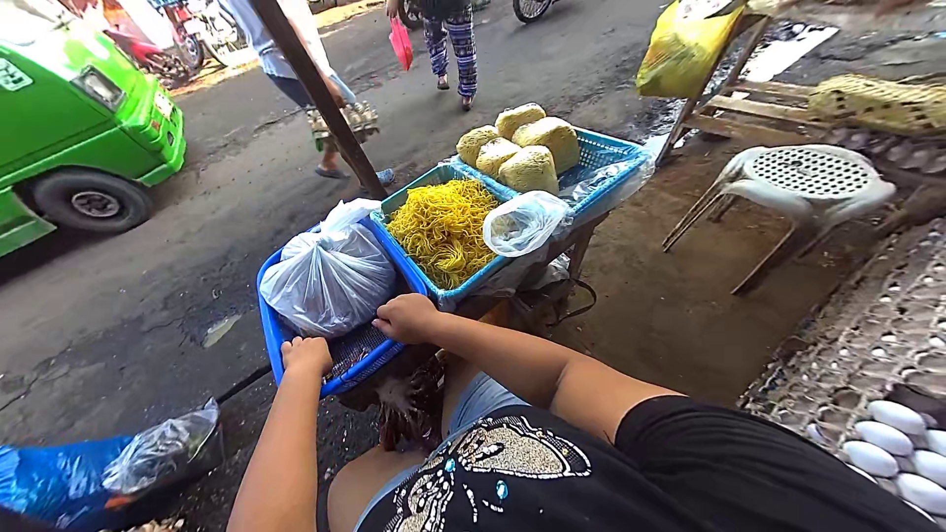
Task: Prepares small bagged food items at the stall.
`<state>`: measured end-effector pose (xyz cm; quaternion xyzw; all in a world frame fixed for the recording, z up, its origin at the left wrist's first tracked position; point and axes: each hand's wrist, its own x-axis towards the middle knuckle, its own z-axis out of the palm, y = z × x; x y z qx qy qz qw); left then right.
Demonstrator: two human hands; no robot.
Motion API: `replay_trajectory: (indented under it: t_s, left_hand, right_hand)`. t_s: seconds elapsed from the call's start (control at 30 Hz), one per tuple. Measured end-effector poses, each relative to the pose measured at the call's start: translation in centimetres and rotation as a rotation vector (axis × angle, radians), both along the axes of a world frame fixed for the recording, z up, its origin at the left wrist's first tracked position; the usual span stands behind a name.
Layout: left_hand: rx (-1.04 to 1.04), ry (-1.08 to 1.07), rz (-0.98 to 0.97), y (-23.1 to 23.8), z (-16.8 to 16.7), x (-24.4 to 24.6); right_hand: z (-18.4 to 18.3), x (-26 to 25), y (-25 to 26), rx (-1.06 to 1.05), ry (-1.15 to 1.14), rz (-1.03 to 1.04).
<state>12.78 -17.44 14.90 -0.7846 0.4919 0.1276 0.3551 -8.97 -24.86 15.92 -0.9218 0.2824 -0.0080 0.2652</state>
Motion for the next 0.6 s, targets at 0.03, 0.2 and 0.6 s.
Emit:
replay_trajectory:
  t_s: [0.03, 0.2, 0.6]
  left_hand:
    - [-0.002, 0.011, 0.002, 0.0, 0.0, 0.0]
    - [-0.072, 0.034, 0.043, 0.2, 0.2, 0.0]
    - [-0.271, 0.173, 0.238, 0.4, -0.8, -0.5]
  right_hand:
    - [0.0, 0.0, 0.0, 0.001, -0.002, -0.001]
    - [0.0, 0.0, 0.2, -0.007, -0.005, 0.003]
    - [-0.2, 0.3, 0.4, -0.030, 0.059, -0.052]
